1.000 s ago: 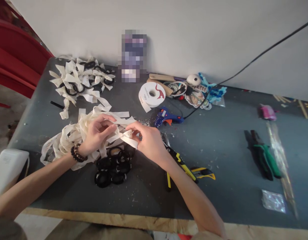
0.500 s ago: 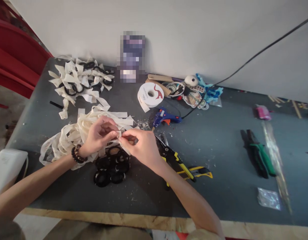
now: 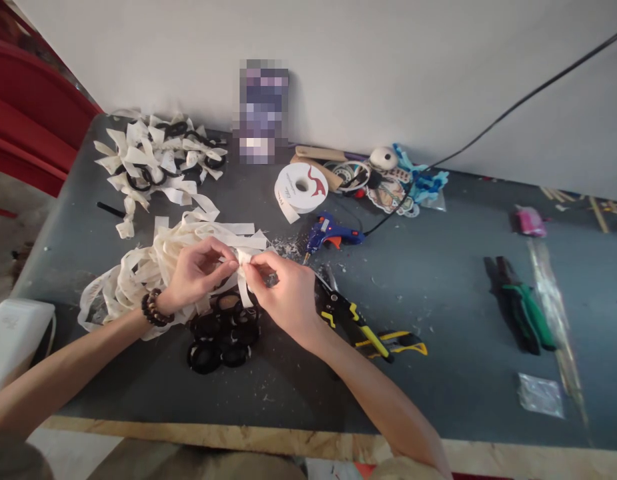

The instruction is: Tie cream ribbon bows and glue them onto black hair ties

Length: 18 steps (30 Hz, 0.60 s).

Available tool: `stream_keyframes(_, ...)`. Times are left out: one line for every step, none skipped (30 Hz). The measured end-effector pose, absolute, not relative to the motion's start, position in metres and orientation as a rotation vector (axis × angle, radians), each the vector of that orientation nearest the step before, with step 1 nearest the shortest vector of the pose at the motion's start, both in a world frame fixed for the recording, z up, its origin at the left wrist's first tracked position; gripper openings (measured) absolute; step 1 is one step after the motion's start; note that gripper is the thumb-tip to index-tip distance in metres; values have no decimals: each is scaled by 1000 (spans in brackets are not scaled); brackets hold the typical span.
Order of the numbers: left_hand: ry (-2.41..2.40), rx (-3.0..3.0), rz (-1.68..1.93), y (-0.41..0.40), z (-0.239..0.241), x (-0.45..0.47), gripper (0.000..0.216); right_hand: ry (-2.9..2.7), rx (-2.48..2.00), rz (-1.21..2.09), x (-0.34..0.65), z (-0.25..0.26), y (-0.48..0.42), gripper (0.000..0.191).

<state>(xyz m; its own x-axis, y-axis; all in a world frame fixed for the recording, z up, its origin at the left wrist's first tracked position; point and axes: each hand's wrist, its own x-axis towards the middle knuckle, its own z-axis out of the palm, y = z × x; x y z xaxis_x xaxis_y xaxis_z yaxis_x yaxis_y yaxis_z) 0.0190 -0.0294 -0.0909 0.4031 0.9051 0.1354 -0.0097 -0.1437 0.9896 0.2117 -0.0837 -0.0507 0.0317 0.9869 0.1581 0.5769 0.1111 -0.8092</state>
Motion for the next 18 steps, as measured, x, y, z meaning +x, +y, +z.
stream_keyframes(838,1497,990,-29,-91,19,17,-1589,-1556,744,212,-51,-84,10)
stream_keyframes(830,1488,995,-28,-91,19,16,-1540,-1558,799,212,-52,-83,10)
stream_keyframes(819,1471,998,-28,-91,19,15,-1492,-1559,850,213,-53,-83,11)
stream_keyframes(814,1454,1001,-28,-91,18,14,-1447,-1559,895,213,-55,-82,12)
stream_keyframes(816,1443,1001,-27,-90,18,13,-1409,-1558,934,214,-57,-81,14)
stream_keyframes(823,1444,994,-27,-89,17,12,-1376,-1556,964,215,-59,-80,15)
stream_keyframes(833,1463,979,-27,-89,16,12,-1352,-1551,985,215,-60,-79,16)
stream_keyframes(844,1499,961,-27,-87,16,13,-1341,-1545,1002,215,-61,-79,16)
stream_keyframes(853,1550,943,-27,-86,16,15,-1346,-1539,1013,215,-62,-78,16)
stream_keyframes(861,1605,929,-28,-85,16,16,-1364,-1537,1014,215,-61,-78,16)
stream_keyframes(871,1650,926,-28,-84,16,16,-1390,-1541,1004,215,-61,-78,15)
stream_keyframes(888,1675,938,-28,-84,16,16,-1421,-1548,988,214,-59,-78,14)
stream_keyframes(909,1682,956,-29,-83,17,17,-1452,-1556,969,213,-58,-79,12)
stream_keyframes(929,1678,974,-29,-83,17,19,-1479,-1562,953,212,-56,-79,11)
stream_keyframes(945,1677,986,-29,-83,18,20,-1503,-1562,944,212,-55,-80,10)
stream_keyframes(959,1686,997,-29,-83,19,21,-1521,-1560,942,211,-54,-80,10)
stream_keyframes(967,1710,1011,-30,-83,19,19,-1532,-1558,944,210,-53,-81,9)
stream_keyframes(972,1743,1031,-30,-84,19,17,-1538,-1558,947,210,-53,-81,9)
